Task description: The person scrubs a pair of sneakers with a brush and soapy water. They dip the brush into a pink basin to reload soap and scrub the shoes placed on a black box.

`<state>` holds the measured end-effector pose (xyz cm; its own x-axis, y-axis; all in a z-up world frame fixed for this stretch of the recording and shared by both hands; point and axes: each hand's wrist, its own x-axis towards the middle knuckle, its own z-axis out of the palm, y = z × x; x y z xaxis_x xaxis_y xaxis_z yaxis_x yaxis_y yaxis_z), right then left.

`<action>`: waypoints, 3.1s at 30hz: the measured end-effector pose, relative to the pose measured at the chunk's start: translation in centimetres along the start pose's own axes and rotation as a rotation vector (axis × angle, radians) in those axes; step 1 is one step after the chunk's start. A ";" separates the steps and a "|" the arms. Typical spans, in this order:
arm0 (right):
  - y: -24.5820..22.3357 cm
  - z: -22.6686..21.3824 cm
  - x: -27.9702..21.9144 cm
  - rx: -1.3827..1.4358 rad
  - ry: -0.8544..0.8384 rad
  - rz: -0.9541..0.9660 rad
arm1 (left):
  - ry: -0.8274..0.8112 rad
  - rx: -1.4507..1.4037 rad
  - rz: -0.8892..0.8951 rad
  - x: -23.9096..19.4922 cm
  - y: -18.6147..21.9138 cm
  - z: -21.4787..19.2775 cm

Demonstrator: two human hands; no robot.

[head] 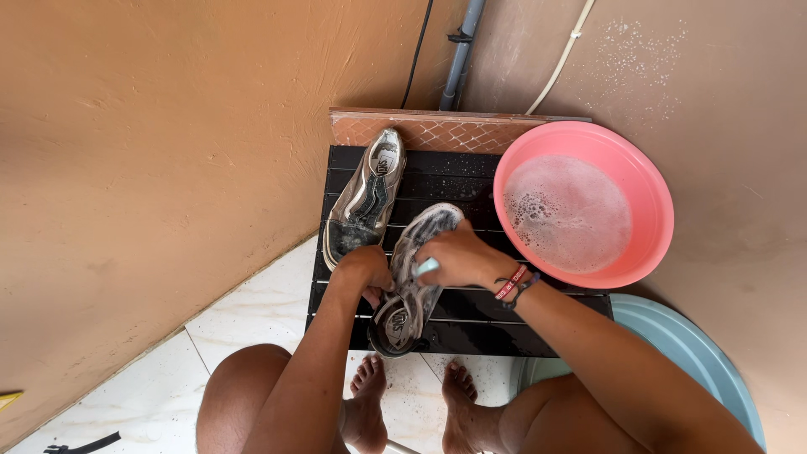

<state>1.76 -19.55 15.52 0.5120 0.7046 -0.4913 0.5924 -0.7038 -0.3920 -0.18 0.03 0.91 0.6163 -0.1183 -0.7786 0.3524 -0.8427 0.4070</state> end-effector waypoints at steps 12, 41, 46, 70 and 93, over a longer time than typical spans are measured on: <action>1.1 4.0 -0.4 0.310 -0.312 -0.219 | 0.047 0.193 0.023 1.2 1.6 1.4; 4.6 2.8 0.0 0.013 0.022 -0.108 | 0.549 0.502 -0.498 0.9 6.9 5.7; 1.8 5.6 -0.2 0.219 -0.160 -0.266 | 0.776 0.383 -0.496 4.7 5.8 7.5; 4.0 -0.7 -2.5 -0.046 0.333 0.142 | 0.431 0.395 -0.499 -4.1 9.9 3.0; 5.8 -7.5 -11.6 0.836 0.934 0.297 | 0.087 0.416 0.090 1.5 3.8 5.6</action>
<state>3.91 -31.07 24.77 0.9964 0.0689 -0.0490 -0.0130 -0.4475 -0.8942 -1.91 -6.29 -1.39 0.6953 -0.1715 -0.6980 -0.0082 -0.9730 0.2309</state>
